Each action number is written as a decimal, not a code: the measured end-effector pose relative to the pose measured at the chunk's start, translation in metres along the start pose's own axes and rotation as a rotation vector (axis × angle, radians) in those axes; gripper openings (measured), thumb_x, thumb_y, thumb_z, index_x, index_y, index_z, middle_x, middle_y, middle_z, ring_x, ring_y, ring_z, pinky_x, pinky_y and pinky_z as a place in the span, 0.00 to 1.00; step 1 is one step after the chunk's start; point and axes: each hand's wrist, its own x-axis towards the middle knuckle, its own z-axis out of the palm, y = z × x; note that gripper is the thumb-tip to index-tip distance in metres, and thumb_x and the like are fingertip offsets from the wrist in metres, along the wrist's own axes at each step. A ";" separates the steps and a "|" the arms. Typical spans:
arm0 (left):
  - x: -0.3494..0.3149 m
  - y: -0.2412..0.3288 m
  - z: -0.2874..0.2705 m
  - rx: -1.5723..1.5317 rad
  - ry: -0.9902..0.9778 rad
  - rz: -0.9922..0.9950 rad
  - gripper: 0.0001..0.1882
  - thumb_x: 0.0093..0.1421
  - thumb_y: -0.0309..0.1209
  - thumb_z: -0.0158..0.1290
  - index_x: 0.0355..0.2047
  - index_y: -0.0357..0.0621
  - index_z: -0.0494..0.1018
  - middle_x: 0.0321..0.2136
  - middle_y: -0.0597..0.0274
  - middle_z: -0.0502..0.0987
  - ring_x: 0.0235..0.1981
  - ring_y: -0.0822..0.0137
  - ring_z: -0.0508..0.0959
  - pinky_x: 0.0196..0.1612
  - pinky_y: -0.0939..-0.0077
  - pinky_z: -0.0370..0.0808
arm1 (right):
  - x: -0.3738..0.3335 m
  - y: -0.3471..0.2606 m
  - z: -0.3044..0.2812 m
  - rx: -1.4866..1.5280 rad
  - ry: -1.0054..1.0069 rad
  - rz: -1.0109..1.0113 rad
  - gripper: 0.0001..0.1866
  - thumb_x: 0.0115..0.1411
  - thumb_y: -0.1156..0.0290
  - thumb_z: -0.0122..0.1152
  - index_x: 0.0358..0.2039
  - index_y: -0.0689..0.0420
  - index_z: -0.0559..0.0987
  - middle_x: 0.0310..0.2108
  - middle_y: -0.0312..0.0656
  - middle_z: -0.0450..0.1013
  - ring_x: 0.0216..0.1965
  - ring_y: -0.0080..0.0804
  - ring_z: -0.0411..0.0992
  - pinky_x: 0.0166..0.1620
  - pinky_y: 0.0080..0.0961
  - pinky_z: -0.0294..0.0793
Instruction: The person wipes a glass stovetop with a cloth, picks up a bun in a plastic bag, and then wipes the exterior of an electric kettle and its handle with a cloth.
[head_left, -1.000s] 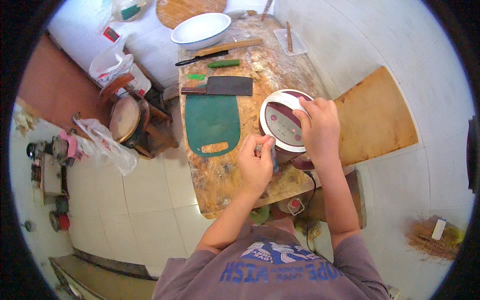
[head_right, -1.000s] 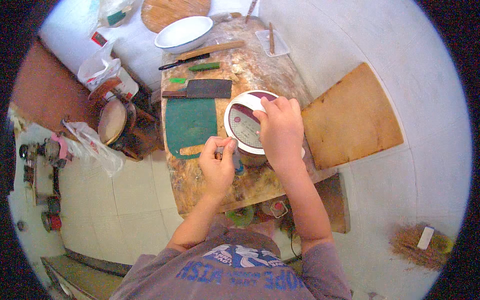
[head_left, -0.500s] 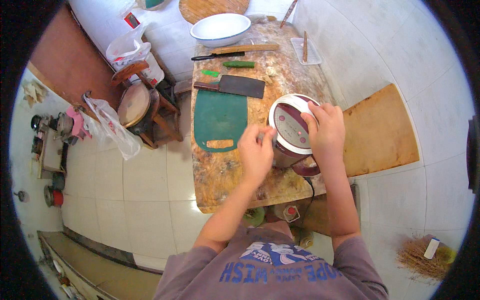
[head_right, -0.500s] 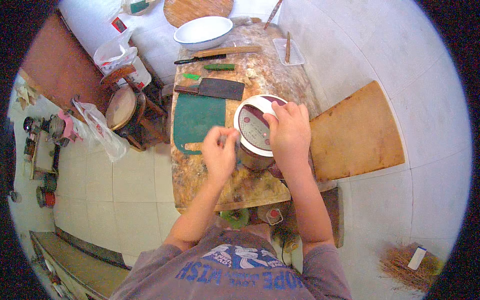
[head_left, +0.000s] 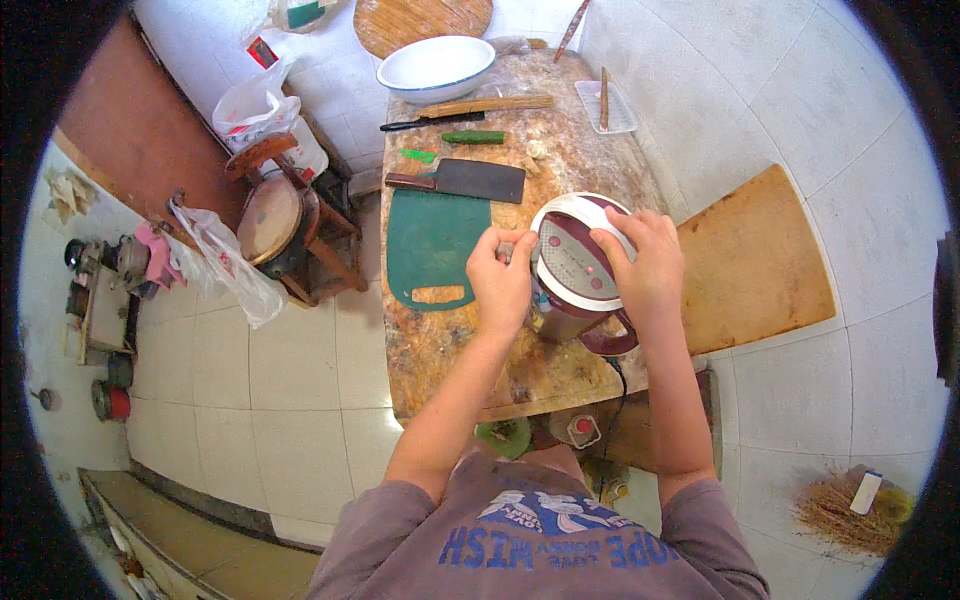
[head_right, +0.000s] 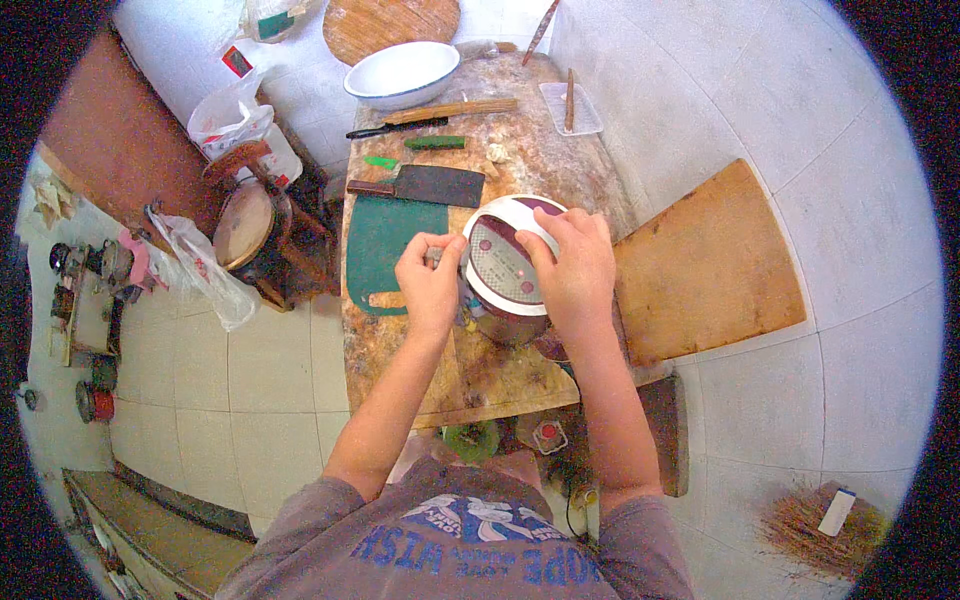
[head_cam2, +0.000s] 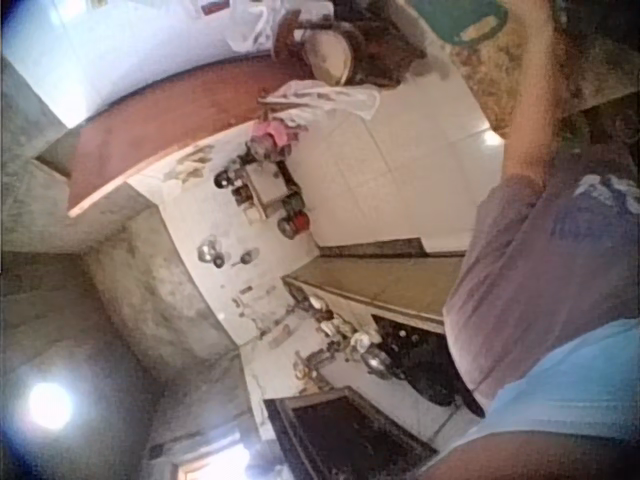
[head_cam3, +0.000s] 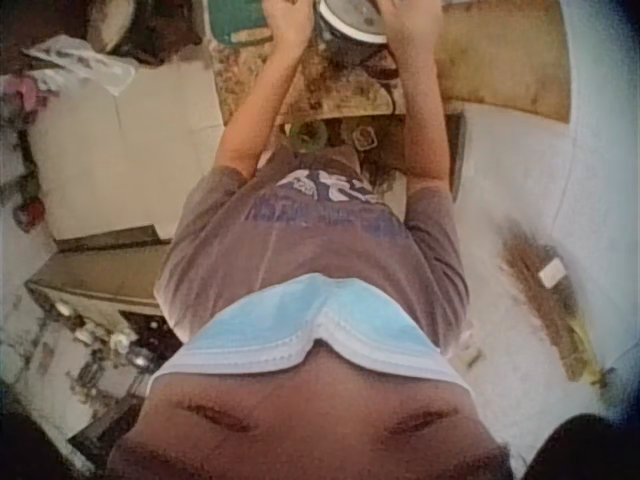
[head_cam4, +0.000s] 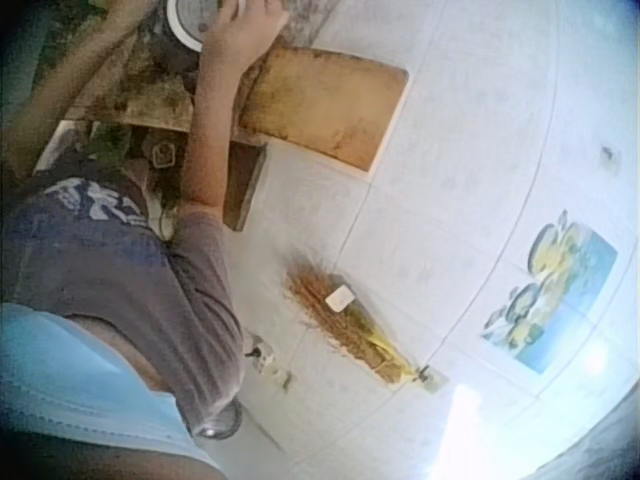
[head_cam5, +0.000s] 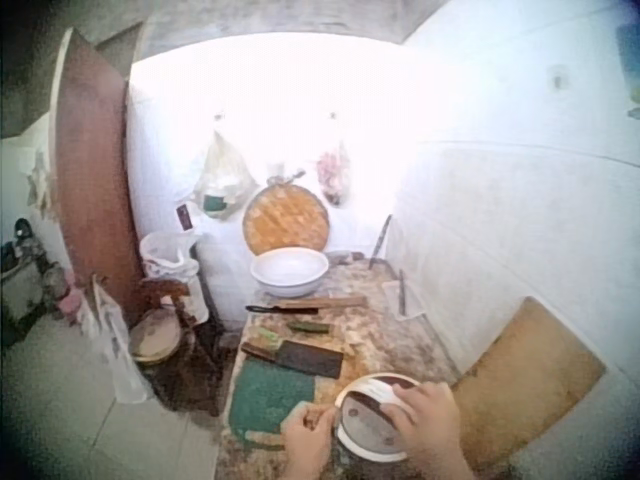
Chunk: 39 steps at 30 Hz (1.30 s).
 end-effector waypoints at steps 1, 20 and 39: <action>-0.006 0.000 0.000 -0.009 0.006 -0.010 0.07 0.51 0.28 0.56 0.22 0.38 0.72 0.21 0.70 0.71 0.21 0.81 0.63 0.23 0.84 0.60 | 0.000 -0.002 -0.001 0.007 -0.001 0.021 0.14 0.46 0.67 0.63 0.33 0.60 0.78 0.29 0.43 0.70 0.34 0.40 0.66 0.38 0.31 0.66; -0.030 0.004 -0.018 0.059 -0.115 -0.095 0.04 0.49 0.26 0.57 0.22 0.40 0.73 0.20 0.72 0.73 0.19 0.83 0.64 0.21 0.87 0.60 | 0.002 0.003 0.002 0.008 -0.015 0.050 0.14 0.46 0.66 0.63 0.34 0.60 0.79 0.30 0.44 0.71 0.36 0.41 0.67 0.40 0.31 0.66; 0.007 -0.004 -0.002 0.044 -0.027 0.127 0.05 0.47 0.27 0.58 0.23 0.39 0.75 0.19 0.69 0.71 0.17 0.80 0.61 0.20 0.84 0.57 | 0.000 -0.003 0.002 -0.069 -0.018 0.061 0.14 0.46 0.66 0.63 0.33 0.59 0.79 0.29 0.43 0.71 0.35 0.41 0.67 0.40 0.32 0.66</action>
